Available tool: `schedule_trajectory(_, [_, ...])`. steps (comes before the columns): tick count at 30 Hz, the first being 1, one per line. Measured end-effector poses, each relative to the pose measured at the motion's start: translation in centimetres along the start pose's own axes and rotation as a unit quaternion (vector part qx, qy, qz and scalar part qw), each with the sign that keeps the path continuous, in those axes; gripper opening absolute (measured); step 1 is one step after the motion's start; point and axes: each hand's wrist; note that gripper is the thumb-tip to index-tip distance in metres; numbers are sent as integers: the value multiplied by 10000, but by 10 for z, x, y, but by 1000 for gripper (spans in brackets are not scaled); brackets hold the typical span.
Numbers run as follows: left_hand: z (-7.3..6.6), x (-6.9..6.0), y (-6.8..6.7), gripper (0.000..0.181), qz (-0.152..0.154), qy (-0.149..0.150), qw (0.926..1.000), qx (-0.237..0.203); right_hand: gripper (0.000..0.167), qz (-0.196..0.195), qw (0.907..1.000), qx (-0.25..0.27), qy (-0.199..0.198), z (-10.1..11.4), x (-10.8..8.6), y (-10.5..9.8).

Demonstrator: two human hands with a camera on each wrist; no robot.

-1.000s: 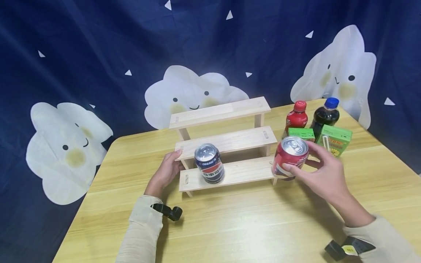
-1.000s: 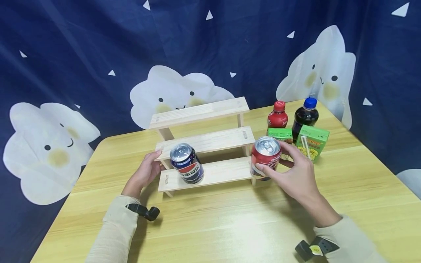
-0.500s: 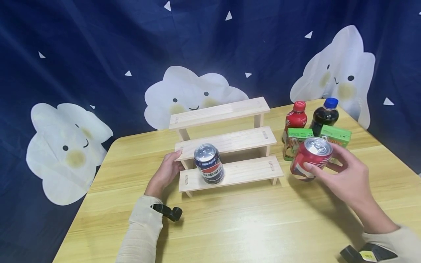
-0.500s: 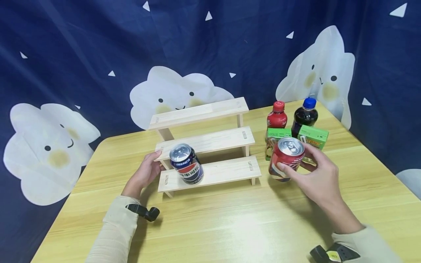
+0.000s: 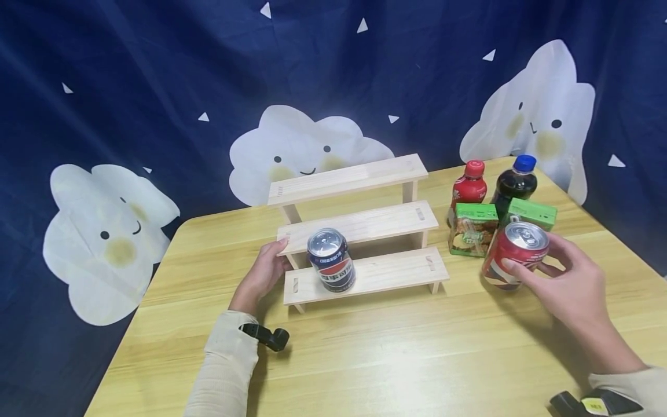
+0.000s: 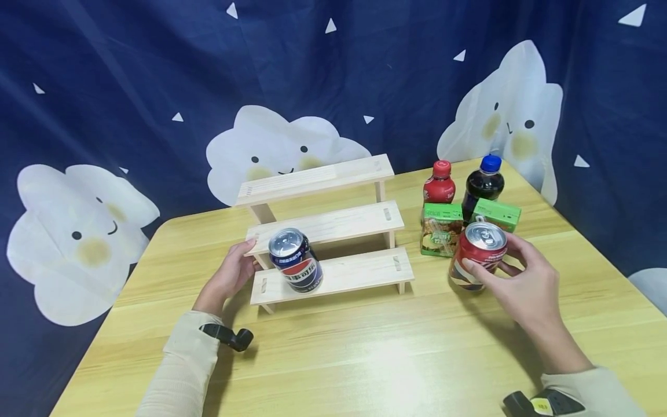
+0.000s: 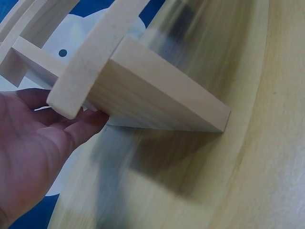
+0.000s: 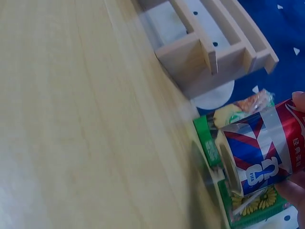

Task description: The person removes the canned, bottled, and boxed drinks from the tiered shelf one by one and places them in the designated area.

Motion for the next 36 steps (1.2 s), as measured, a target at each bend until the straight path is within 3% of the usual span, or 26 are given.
schedule_trajectory(6, [0,0,0,43,5,-2,10000,-5,73,-41,9995,194,240,-9,5,-6])
schedule_trajectory(15, [0,0,0,37,3,-17,10000,-48,76,-203,9988,-205,390,-19,13,-14])
schedule_trajectory(28, [0,0,0,33,-13,-23,9999,-100,77,-357,9979,-204,494,-27,22,-17])
schedule_trajectory(36, [0,0,0,46,-43,-50,10000,36,78,-403,9970,-265,601,-31,26,-21])
Point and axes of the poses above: each hand's wrist, its own x-axis towards the middle knuckle, its own y-axis out of the palm, z = x × y, and after that the axes turned 1 degree about -x, right-handed
